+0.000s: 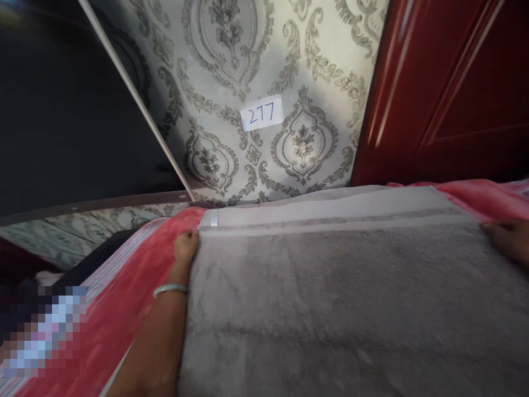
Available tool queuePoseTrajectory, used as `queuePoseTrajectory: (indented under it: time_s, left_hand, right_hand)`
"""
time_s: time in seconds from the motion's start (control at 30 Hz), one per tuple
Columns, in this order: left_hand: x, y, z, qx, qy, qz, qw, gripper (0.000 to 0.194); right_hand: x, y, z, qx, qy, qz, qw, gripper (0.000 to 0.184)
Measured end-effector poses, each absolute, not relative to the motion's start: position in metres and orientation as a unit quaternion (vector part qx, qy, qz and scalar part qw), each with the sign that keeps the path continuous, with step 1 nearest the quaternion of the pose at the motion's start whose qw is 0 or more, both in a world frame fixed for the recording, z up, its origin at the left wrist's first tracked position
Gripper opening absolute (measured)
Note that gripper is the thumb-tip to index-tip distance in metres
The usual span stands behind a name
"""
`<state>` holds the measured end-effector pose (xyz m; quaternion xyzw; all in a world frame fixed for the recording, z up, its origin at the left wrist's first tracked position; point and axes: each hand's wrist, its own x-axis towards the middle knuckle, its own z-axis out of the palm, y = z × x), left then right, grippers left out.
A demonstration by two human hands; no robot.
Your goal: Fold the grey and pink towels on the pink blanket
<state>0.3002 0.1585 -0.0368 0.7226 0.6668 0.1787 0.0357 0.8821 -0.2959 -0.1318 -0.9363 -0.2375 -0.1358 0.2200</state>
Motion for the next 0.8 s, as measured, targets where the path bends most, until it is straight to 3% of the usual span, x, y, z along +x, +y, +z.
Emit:
queuePoseTrajectory:
  time_s: [0.1, 0.2, 0.27, 0.4, 0.63, 0.8]
  left_hand:
    - [0.309, 0.153, -0.025, 0.741, 0.642, 0.195, -0.019, 0.039]
    - [0.340, 0.129, -0.017, 0.847, 0.479, 0.217, -0.084, 0.049]
    - [0.370, 0.096, -0.022, 0.929, 0.316, 0.190, -0.030, 0.056]
    - [0.420, 0.022, -0.049, 0.996, 0.024, 0.036, 0.084, 0.065]
    - [0.424, 0.007, -0.060, 0.995, 0.046, -0.007, 0.089, 0.066]
    - [0.363, 0.055, -0.053, 0.978, 0.203, -0.009, 0.040, 0.060]
  right_hand:
    - [0.845, -0.270, -0.078, -0.951, -0.198, -0.092, 0.220, 0.094]
    - [0.788, -0.232, -0.039, -0.884, -0.346, -0.133, 0.283, 0.083]
    - [0.745, -0.208, -0.039, -0.795, -0.513, -0.139, 0.292, 0.077]
    - [0.678, -0.181, -0.075, -0.698, -0.699, 0.000, 0.156, 0.067]
    - [0.676, -0.174, -0.094, -0.703, -0.697, 0.050, 0.129, 0.064]
    - [0.743, -0.228, -0.104, -0.819, -0.564, 0.039, 0.097, 0.067]
